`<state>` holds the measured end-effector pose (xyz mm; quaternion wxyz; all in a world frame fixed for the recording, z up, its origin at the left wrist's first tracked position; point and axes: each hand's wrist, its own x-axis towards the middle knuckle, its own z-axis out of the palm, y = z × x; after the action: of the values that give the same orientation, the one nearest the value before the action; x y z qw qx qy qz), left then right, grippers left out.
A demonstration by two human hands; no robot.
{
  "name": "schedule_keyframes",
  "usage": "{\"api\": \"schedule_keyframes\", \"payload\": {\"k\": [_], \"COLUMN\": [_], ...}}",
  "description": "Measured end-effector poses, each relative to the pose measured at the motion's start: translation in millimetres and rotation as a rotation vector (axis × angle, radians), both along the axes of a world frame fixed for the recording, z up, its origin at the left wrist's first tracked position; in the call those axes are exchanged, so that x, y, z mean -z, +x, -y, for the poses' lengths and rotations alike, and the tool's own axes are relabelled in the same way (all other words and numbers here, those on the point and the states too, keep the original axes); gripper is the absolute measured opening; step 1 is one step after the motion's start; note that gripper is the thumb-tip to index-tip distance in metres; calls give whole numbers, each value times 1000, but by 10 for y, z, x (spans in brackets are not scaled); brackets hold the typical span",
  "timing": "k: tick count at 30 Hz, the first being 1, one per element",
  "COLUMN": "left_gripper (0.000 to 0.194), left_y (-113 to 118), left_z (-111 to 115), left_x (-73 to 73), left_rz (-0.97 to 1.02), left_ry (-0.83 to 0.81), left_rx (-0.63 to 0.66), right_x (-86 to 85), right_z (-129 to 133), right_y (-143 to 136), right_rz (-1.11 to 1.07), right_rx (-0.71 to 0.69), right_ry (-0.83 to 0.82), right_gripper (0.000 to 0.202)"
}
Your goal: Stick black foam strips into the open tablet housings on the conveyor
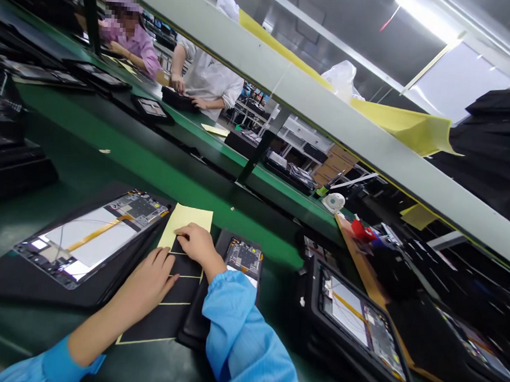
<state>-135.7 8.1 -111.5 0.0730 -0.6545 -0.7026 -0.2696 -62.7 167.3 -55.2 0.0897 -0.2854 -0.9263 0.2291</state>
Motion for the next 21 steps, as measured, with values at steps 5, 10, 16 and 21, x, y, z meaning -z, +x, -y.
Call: {"api": "schedule_keyframes", "payload": {"k": [5, 10, 16, 21], "left_gripper": [18, 19, 20, 20], "left_y": [-3, -12, -32, -47], "left_z": [-7, -2, 6, 12], "left_x": [13, -8, -28, -30], "left_rz": [-34, -50, -12, -4], "left_ry": [-8, -17, -5, -15], "left_rx": [-12, -11, 1, 12], "right_x": [-12, 15, 3, 3], "right_z": [19, 8, 4, 25], "right_y": [6, -2, -14, 3], "right_rz": [-15, -29, -19, -41], "right_rx": [-17, 18, -19, -7], "right_ry": [-12, 0, 1, 5], "right_gripper": [16, 20, 15, 14]}}
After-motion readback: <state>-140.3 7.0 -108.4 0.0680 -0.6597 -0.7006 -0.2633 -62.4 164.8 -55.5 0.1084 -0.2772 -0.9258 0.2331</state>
